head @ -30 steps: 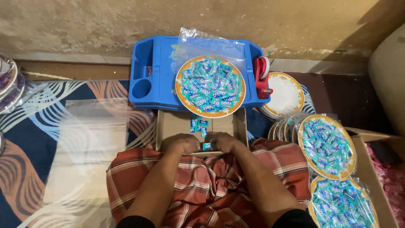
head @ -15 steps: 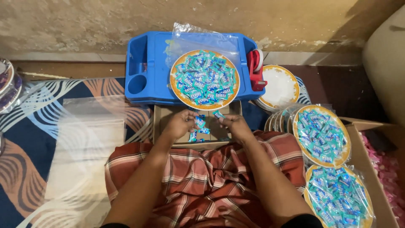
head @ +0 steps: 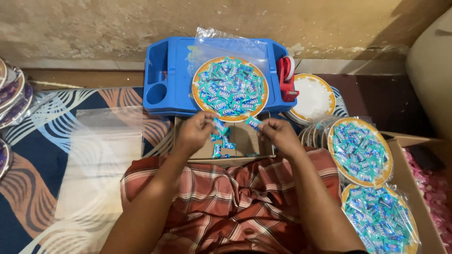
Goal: Arranging small blue sachets onto a decorative plate and then covering it with plastic wrap.
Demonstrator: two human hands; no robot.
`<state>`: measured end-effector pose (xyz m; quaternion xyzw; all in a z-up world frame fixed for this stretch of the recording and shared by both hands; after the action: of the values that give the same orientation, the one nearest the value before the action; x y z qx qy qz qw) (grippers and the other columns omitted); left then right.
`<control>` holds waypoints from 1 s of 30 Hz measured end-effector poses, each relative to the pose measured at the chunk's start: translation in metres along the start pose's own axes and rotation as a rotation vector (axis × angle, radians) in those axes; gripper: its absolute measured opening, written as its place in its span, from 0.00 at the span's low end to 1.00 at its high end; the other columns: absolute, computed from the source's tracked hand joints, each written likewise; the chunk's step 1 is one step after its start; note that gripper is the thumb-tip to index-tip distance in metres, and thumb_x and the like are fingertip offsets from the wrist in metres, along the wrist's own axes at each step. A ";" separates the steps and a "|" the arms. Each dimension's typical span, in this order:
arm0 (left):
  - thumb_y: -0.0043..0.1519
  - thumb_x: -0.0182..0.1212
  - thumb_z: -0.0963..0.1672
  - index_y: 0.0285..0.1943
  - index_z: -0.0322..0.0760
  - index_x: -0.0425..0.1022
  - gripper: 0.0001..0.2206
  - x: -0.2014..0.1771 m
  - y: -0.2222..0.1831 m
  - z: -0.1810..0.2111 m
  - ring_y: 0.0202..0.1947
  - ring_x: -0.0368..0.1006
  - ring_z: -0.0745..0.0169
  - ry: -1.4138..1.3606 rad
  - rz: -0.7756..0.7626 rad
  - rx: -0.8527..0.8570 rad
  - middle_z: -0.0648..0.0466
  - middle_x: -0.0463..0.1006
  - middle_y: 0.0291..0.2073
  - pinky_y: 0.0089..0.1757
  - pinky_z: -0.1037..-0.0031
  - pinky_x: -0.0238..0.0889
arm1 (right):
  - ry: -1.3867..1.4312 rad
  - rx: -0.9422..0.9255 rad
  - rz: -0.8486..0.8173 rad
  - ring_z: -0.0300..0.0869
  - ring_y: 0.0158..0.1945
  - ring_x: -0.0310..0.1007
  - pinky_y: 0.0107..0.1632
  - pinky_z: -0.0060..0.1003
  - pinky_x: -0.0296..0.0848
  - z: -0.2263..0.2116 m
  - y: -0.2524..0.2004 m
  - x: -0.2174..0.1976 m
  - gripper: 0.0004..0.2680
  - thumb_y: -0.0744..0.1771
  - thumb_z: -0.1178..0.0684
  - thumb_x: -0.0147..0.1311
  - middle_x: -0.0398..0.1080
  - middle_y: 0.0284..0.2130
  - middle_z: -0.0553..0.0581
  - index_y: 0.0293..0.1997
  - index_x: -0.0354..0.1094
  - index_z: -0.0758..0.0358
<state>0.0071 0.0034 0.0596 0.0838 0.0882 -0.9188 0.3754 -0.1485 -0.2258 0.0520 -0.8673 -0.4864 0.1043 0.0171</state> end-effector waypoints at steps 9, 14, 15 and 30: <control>0.62 0.59 0.45 0.49 0.54 0.80 0.09 -0.012 0.103 -0.039 0.45 0.81 0.64 0.528 0.275 0.131 0.65 0.86 0.34 0.47 0.71 0.74 | -0.228 0.030 0.094 0.36 0.21 0.70 0.26 0.28 0.60 -0.019 0.053 0.005 0.08 0.66 0.49 0.58 0.72 0.17 0.54 0.29 0.76 0.58; 0.64 0.55 0.41 0.48 0.41 0.80 0.09 -0.009 0.099 -0.028 0.41 0.80 0.47 0.650 0.296 0.320 0.50 0.84 0.37 0.41 0.61 0.74 | -0.707 -0.017 0.131 0.55 0.40 0.79 0.43 0.48 0.75 -0.020 0.075 0.006 0.09 0.65 0.41 0.55 0.78 0.29 0.58 0.38 0.79 0.48; 0.63 0.58 0.41 0.47 0.40 0.80 0.08 -0.008 0.095 -0.029 0.42 0.78 0.44 0.765 0.291 0.401 0.48 0.83 0.37 0.40 0.59 0.73 | -0.870 -0.047 0.163 0.56 0.44 0.79 0.47 0.53 0.77 -0.017 0.078 0.005 0.11 0.65 0.39 0.54 0.79 0.33 0.57 0.44 0.79 0.45; 0.67 0.55 0.51 0.23 0.45 0.74 0.19 0.016 0.038 -0.070 0.25 0.73 0.52 0.649 0.248 0.859 0.55 0.71 0.19 0.30 0.67 0.65 | -0.307 -0.475 -0.228 0.54 0.34 0.76 0.44 0.47 0.74 0.006 0.013 0.026 0.05 0.64 0.58 0.56 0.75 0.24 0.62 0.27 0.76 0.61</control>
<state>0.0288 -0.0184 -0.0156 0.5182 -0.1937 -0.7481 0.3664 -0.1261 -0.2113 0.0404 -0.7610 -0.5881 0.1151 -0.2484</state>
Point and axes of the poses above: each hand's wrist, its own y-axis towards the middle knuckle, its own x-axis out of the palm, z = x × y, the point moved 1 cm from there along y, towards the middle knuckle
